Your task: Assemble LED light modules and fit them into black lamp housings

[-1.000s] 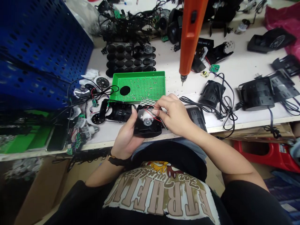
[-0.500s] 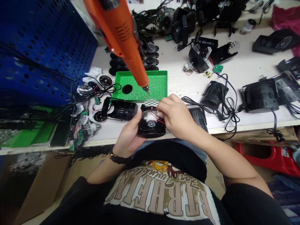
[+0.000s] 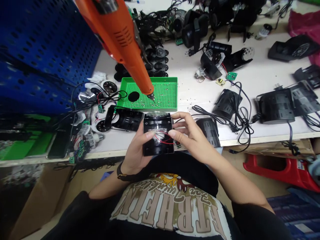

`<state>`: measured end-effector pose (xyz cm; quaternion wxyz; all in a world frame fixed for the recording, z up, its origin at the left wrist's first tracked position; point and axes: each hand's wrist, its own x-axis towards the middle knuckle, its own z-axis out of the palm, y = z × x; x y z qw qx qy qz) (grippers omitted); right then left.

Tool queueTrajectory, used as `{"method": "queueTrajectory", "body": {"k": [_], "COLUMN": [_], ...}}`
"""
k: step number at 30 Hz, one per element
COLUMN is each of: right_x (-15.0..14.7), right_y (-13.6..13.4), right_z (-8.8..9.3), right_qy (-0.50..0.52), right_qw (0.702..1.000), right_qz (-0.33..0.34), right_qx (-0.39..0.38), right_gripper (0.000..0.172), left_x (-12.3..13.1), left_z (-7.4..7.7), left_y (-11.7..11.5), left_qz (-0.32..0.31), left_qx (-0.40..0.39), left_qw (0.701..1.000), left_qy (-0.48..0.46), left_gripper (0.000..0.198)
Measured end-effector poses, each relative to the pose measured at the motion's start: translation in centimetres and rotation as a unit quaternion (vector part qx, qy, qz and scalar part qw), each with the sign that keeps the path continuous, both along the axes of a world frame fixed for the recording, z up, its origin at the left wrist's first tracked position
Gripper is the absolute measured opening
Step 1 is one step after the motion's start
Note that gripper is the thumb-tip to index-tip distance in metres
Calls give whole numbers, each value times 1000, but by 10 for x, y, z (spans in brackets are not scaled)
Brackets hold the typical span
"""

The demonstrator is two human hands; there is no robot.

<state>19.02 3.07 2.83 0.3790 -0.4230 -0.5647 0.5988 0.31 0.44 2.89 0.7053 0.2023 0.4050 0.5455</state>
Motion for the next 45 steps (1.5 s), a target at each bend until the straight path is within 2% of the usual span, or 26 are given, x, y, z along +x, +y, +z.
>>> {"method": "queueTrajectory", "body": {"k": [1,3,6,10,18,26,31,35,41,45], "right_x": [-1,-5,-10,-16,-29,-33,-32,-29,-24,-21], "right_y": [-3,-9,-16,-23,-24,-24,-25,-27,-24,-19], "right_z": [-3,-9,-11,-7,-5,-4,-5,-9,-11,-9], "right_qy": [33,64,71,73,103,111,144,169,171,179], "right_qw": [999,994,995,996,992,991,985,980,981,977], "right_qz": [-5,-13,-7,28,-11,-10,-17,-25,-10,2], "right_qx": [-43,-83,-74,-52,-67,-76,-97,-99,-96,-113], "right_gripper": [52,67,75,80,69,70,70,67,58,57], "left_x": [1,3,6,10,9,10,9,10,13,11], "left_z": [-1,-2,-2,-1,-4,-4,-6,-10,-15,-18], "left_y": [-1,-4,-8,-10,-11,-14,-16,-16,-15,-14], "left_qz": [0,-2,4,18,16,40,19,-4,-1,-27], "left_qx": [4,3,-1,4,22,11,47,72,116,146], "left_qw": [1000,1000,999,1000,1000,999,999,997,991,984], "left_qy": [-7,-25,-34,-23,-9,-13,7,36,72,99], "left_gripper": [56,64,73,73,68,70,69,77,76,81]}}
